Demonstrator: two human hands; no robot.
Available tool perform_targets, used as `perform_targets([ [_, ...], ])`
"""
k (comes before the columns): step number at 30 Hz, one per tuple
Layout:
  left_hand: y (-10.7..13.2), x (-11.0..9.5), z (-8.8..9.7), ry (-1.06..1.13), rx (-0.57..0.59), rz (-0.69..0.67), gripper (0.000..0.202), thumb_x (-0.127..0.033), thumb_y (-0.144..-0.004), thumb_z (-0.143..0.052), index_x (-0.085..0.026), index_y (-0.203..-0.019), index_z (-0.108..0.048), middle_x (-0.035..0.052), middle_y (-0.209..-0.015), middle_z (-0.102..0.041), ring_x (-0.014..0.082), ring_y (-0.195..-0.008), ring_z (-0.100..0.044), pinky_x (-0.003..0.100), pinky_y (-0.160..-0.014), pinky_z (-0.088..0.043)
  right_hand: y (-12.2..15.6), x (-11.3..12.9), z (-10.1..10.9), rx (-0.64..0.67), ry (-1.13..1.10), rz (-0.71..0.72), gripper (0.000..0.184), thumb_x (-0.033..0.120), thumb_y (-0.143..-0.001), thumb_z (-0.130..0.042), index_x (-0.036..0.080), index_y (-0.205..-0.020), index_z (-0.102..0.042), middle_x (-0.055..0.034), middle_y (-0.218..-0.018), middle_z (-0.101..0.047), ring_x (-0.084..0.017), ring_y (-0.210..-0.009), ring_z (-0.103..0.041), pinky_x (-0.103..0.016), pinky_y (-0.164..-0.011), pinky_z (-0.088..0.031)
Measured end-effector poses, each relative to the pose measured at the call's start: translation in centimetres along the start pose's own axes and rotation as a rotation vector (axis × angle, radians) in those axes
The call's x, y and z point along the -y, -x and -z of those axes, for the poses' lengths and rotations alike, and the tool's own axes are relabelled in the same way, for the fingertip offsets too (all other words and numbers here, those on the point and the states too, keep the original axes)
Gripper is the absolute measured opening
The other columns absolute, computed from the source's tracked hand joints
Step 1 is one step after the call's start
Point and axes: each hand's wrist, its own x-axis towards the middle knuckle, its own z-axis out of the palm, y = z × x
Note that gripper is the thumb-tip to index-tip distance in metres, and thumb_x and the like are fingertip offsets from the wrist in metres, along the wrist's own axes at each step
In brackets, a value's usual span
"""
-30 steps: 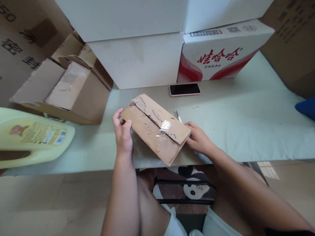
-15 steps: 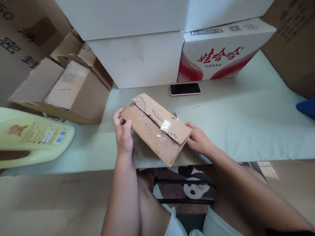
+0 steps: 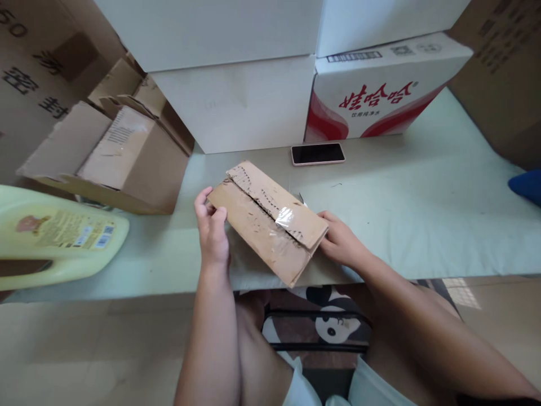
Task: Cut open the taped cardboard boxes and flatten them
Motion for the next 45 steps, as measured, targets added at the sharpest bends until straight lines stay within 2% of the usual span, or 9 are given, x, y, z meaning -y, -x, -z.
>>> perform_targets([
  [16,-0.06,0.26,0.02,-0.020,-0.011,-0.011,0.055,-0.045,-0.078,-0.065,-0.028,-0.128,-0.048,0.0034,-0.094,-0.056,0.0200,-0.089,-0.057,0.039,-0.087,-0.048,0.00,0.18,0.10,0.019,0.006,-0.025,0.021,0.015,-0.088,-0.042,0.019,-0.092,-0.062,-0.0112,-0.103,-0.059,-0.025,-0.098,-0.059,-0.041,-0.088,-0.049],
  [22,-0.09,0.40,0.21,-0.032,0.031,-0.040,0.056,-0.047,-0.079,-0.064,-0.028,-0.129,-0.046,0.0031,-0.092,-0.054,0.0209,-0.090,-0.058,0.040,-0.087,-0.048,0.02,0.08,0.01,0.008,-0.003,-0.017,0.020,0.015,-0.088,-0.043,0.020,-0.092,-0.062,-0.0103,-0.103,-0.060,-0.024,-0.098,-0.059,-0.040,-0.087,-0.049],
  [28,-0.03,0.20,0.00,-0.026,-0.018,-0.006,0.056,-0.045,-0.077,-0.065,-0.027,-0.128,-0.047,0.0031,-0.093,-0.056,0.0204,-0.090,-0.058,0.039,-0.087,-0.048,0.00,0.03,0.00,0.010,0.002,-0.011,0.021,0.015,-0.087,-0.043,0.020,-0.092,-0.063,-0.0107,-0.103,-0.060,-0.025,-0.098,-0.059,-0.040,-0.088,-0.049],
  [38,-0.04,0.07,-0.04,-0.006,-0.029,0.018,0.057,-0.043,-0.075,-0.067,-0.027,-0.127,-0.048,0.0034,-0.093,-0.058,0.0202,-0.089,-0.059,0.039,-0.087,-0.049,-0.04,0.07,0.06,0.012,0.005,0.000,0.020,0.015,-0.087,-0.043,0.020,-0.092,-0.062,-0.0098,-0.101,-0.059,-0.024,-0.097,-0.059,-0.040,-0.087,-0.049],
  [45,-0.03,0.23,0.04,-0.030,-0.002,-0.024,0.056,-0.046,-0.078,-0.065,-0.028,-0.128,-0.047,0.0030,-0.092,-0.055,0.0203,-0.088,-0.058,0.040,-0.086,-0.049,0.00,-0.09,-0.03,-0.004,0.006,0.006,0.021,0.015,-0.087,-0.044,0.021,-0.092,-0.063,-0.0093,-0.101,-0.060,-0.024,-0.096,-0.059,-0.040,-0.086,-0.050],
])
